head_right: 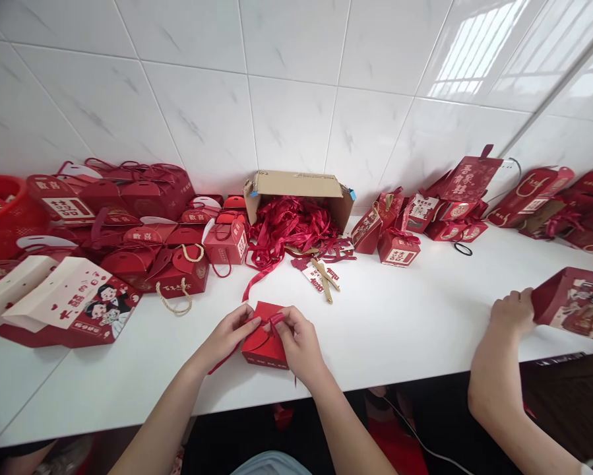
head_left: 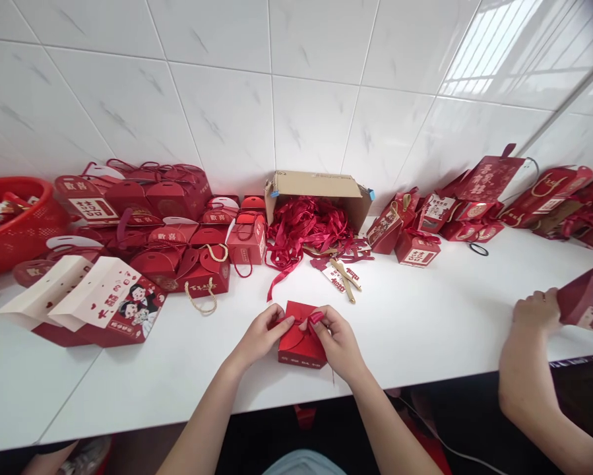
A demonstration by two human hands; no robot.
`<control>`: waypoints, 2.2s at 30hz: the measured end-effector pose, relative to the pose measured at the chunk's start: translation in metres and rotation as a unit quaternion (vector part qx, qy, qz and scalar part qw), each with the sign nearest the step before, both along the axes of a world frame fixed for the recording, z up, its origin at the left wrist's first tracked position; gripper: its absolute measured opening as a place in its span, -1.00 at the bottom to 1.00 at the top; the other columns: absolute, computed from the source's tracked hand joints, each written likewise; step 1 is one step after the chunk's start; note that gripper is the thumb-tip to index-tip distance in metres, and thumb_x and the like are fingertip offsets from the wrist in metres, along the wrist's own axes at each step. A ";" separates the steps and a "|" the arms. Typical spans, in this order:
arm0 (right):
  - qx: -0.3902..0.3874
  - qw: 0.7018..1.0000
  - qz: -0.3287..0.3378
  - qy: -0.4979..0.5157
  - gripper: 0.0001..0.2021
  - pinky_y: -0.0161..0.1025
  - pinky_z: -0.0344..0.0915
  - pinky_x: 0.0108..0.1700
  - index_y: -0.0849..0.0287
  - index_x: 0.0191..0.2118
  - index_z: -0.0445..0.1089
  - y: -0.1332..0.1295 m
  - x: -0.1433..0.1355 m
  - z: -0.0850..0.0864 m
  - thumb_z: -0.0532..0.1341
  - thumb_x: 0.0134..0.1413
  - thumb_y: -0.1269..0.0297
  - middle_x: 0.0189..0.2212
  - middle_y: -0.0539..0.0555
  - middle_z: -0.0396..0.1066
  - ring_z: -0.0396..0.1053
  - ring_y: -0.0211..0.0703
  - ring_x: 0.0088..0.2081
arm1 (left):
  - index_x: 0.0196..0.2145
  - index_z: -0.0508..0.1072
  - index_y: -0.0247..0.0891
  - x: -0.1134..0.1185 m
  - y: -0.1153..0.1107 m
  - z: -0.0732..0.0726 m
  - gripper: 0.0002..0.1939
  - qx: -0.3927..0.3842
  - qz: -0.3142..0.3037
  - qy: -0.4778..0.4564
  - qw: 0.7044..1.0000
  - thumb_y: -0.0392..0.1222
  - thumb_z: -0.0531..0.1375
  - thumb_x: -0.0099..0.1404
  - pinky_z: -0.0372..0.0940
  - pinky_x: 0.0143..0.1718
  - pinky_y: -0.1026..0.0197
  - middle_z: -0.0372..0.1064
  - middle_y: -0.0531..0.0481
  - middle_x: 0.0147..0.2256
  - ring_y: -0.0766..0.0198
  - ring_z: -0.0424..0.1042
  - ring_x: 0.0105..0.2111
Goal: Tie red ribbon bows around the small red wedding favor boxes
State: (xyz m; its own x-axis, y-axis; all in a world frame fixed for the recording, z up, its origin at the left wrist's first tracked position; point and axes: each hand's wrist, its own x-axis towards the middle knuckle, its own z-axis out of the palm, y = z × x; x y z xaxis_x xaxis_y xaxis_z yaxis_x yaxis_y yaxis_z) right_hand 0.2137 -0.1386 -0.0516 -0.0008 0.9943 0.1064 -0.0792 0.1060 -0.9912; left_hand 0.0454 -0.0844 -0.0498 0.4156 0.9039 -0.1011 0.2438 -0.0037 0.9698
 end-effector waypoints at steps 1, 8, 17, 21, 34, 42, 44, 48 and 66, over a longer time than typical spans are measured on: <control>0.002 1.000 0.001 -0.001 -0.82 -0.23 0.31 -0.15 0.13 -0.32 0.28 0.000 0.001 0.000 0.10 0.23 0.15 -0.38 0.03 0.46 0.41 -0.19 -0.29 | -0.51 0.17 -0.23 -0.001 -0.002 0.001 -0.66 -0.012 -0.006 -0.004 1.000 0.04 0.16 0.22 0.10 -0.42 0.28 0.06 0.16 -0.51 0.35 0.10 -0.48; 0.000 0.998 0.003 -0.059 -0.81 -0.25 0.27 -0.22 0.15 -0.34 0.30 0.000 0.005 0.005 0.10 0.23 0.17 -0.44 0.02 0.43 0.36 -0.20 -0.35 | -0.52 0.28 -0.25 -0.009 -0.007 0.012 -0.63 -0.090 -0.028 -0.042 0.995 0.11 0.17 0.17 0.14 -0.37 0.25 0.20 0.08 -0.51 0.31 0.19 -0.45; 0.006 0.997 0.013 -0.081 -0.82 -0.27 0.29 -0.22 0.15 -0.32 0.34 -0.003 0.005 0.007 0.08 0.24 0.21 -0.41 0.02 0.44 0.39 -0.21 -0.32 | -0.64 0.30 -0.27 -0.008 -0.007 0.006 -0.49 -0.140 0.033 0.011 0.990 0.23 0.11 0.17 0.05 -0.40 0.23 0.17 0.08 -0.60 0.29 0.14 -0.51; -0.006 0.998 -0.004 -0.068 -0.83 -0.26 0.32 -0.20 0.16 -0.27 0.37 -0.003 0.004 0.004 0.12 0.20 0.20 -0.42 0.04 0.48 0.43 -0.19 -0.32 | -0.62 0.25 -0.25 -0.011 -0.009 0.008 -0.54 -0.114 0.043 -0.007 0.992 0.19 0.17 0.15 0.03 -0.43 0.27 0.09 0.13 -0.59 0.32 0.10 -0.51; 0.031 0.970 -0.148 -0.192 -0.88 -0.28 0.30 -0.42 0.19 -0.36 0.46 0.000 -0.011 0.002 0.17 0.00 0.35 -0.55 0.02 0.47 0.37 -0.20 -0.51 | -0.52 0.31 -0.27 -0.008 -0.019 0.051 -0.70 -0.070 -0.073 -0.102 0.990 -0.02 0.19 0.24 0.16 -0.42 0.31 0.28 0.10 -0.56 0.37 0.24 -0.51; 0.122 0.968 -0.030 -0.215 -0.86 -0.26 0.30 -0.28 0.15 -0.28 0.48 -0.006 -0.004 0.007 0.16 0.07 0.36 -0.37 0.04 0.50 0.39 -0.17 -0.34 | -0.38 0.51 -0.27 0.022 -0.013 0.087 -0.75 0.065 -0.121 -0.020 0.990 -0.03 0.17 0.26 0.28 -0.20 0.24 0.46 -0.01 -0.37 0.24 0.40 -0.29; 0.106 0.971 -0.050 -0.207 -0.89 -0.28 0.27 -0.35 0.17 -0.33 0.46 -0.006 -0.005 0.005 0.19 0.07 0.32 -0.43 0.04 0.48 0.35 -0.20 -0.41 | -0.22 0.51 -0.23 0.026 -0.008 0.085 -0.71 0.080 -0.123 -0.028 0.989 0.02 0.17 0.26 0.28 -0.10 0.19 0.47 -0.05 -0.25 0.18 0.40 -0.18; 0.099 0.968 -0.088 -0.214 -0.71 -0.27 0.21 -0.41 0.18 -0.55 0.38 -0.003 -0.007 0.001 0.14 0.17 0.22 -0.58 0.03 0.38 0.26 -0.22 -0.49 | 0.08 0.37 -0.14 0.025 0.000 0.070 -0.55 0.112 -0.051 -0.044 0.991 0.06 0.10 0.30 0.24 0.02 0.12 0.39 -0.10 -0.08 0.15 0.34 -0.05; 0.073 0.976 -0.169 -0.113 -0.86 -0.27 0.32 -0.37 0.12 -0.20 0.27 -0.006 -0.020 -0.006 0.18 0.14 0.23 -0.54 -0.05 0.41 0.37 -0.22 -0.48 | -0.40 0.45 -0.25 0.006 -0.018 0.013 -0.84 0.140 0.025 0.011 0.990 -0.13 0.17 0.26 0.28 -0.09 0.18 0.47 -0.04 -0.28 0.19 0.43 -0.20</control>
State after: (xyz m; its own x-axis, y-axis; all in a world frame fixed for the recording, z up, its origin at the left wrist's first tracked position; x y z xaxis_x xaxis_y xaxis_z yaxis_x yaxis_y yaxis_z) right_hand 0.1939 -0.1443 -0.0575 0.2857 0.9158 0.2823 0.2047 0.2294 -0.9516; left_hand 0.0512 -0.1020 -0.0364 0.3702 0.9170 0.1487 0.2714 -0.2599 0.9267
